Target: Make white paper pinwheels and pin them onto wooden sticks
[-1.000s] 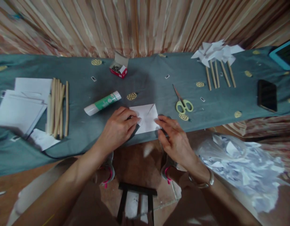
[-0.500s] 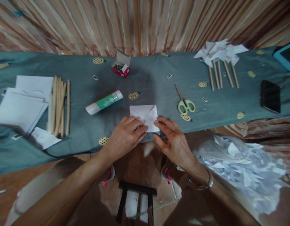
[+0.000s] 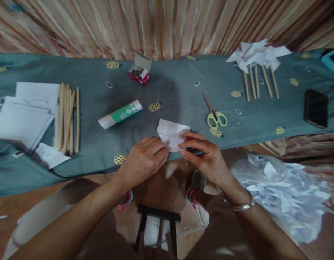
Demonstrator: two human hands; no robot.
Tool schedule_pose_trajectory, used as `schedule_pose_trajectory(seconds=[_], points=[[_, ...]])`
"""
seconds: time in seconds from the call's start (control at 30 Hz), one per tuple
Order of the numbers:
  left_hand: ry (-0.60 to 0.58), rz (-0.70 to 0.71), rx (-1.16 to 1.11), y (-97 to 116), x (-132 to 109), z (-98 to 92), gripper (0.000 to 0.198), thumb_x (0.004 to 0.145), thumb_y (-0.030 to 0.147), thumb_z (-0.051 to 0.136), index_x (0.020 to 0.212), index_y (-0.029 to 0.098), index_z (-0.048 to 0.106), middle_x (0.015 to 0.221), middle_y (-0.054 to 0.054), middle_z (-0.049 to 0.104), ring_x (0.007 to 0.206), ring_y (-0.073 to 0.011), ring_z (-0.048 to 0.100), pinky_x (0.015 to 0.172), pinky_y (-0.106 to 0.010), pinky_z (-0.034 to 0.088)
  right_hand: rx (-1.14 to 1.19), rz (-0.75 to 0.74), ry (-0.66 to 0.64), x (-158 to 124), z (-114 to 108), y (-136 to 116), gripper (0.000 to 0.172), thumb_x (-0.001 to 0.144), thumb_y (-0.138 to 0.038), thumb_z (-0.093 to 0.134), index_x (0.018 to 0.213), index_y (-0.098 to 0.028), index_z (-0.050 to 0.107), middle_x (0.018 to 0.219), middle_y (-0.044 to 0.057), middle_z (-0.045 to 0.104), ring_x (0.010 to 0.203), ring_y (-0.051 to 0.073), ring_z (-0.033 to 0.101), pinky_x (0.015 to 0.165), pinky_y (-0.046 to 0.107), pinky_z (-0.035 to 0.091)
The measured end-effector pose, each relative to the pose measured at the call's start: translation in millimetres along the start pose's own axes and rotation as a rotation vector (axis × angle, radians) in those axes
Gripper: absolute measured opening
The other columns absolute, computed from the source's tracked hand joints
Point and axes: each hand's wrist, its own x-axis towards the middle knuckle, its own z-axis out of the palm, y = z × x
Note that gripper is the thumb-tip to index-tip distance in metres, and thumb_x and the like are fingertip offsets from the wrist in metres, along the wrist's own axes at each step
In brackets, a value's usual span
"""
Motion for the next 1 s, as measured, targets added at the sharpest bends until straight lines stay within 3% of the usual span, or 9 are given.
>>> schedule_pose_trajectory(seconds=[0.1,0.27,0.47,0.6,1.0], points=[[-0.024,-0.004,-0.002,1.0,-0.6,-1.5,0.019,0.095,0.015,0.049,0.087,0.014,0.066,0.082,-0.006,0.068,0.077,-0.0172,0.063,0.069,-0.031,0.049,0.051,0.012,0.003,1.9,2.7,1.3,0.004,0.082,-0.023,0.069,0.085,-0.024,0.073,0.112,0.006,0.07,0.112,0.022,0.063,0.101,0.045,0.049],[-0.042,0.003,-0.006,1.7,0.1,-1.3,0.016,0.093,0.016,0.051,0.088,0.014,0.066,0.084,-0.006,0.069,0.079,-0.018,0.063,0.072,-0.031,0.051,0.013,0.001,-0.002,6.6,7.4,0.2,0.008,0.086,-0.022,0.064,0.086,-0.024,0.072,0.113,0.006,0.068,0.111,0.021,0.063,0.101,0.044,0.048],[0.034,-0.039,-0.053,2.6,-4.6,6.2,0.015,0.094,0.02,0.052,0.102,0.013,0.063,0.092,-0.007,0.071,0.084,-0.0183,0.065,0.077,-0.033,0.054,-0.077,-0.031,0.048,9.8,13.1,-1.2,0.008,0.085,-0.02,0.064,0.085,-0.023,0.072,0.111,0.006,0.068,0.108,0.022,0.063,0.099,0.045,0.049],[0.004,-0.022,-0.076,3.0,-6.3,8.5,0.019,0.096,0.018,0.049,0.11,0.014,0.061,0.095,-0.007,0.07,0.087,-0.0182,0.065,0.079,-0.034,0.055,-0.176,-0.068,0.048,11.3,14.8,-3.2,0.009,0.085,-0.018,0.063,0.083,-0.021,0.071,0.112,0.008,0.068,0.108,0.023,0.062,0.098,0.045,0.048],[-0.084,-0.021,-0.123,3.9,-4.5,8.2,0.015,0.096,0.015,0.048,0.099,0.013,0.063,0.094,-0.007,0.066,0.088,-0.0173,0.06,0.081,-0.032,0.055,-0.265,-0.112,0.068,12.5,19.4,-3.7,0.006,0.085,-0.018,0.063,0.084,-0.02,0.069,0.114,0.009,0.068,0.108,0.024,0.063,0.096,0.045,0.049]])
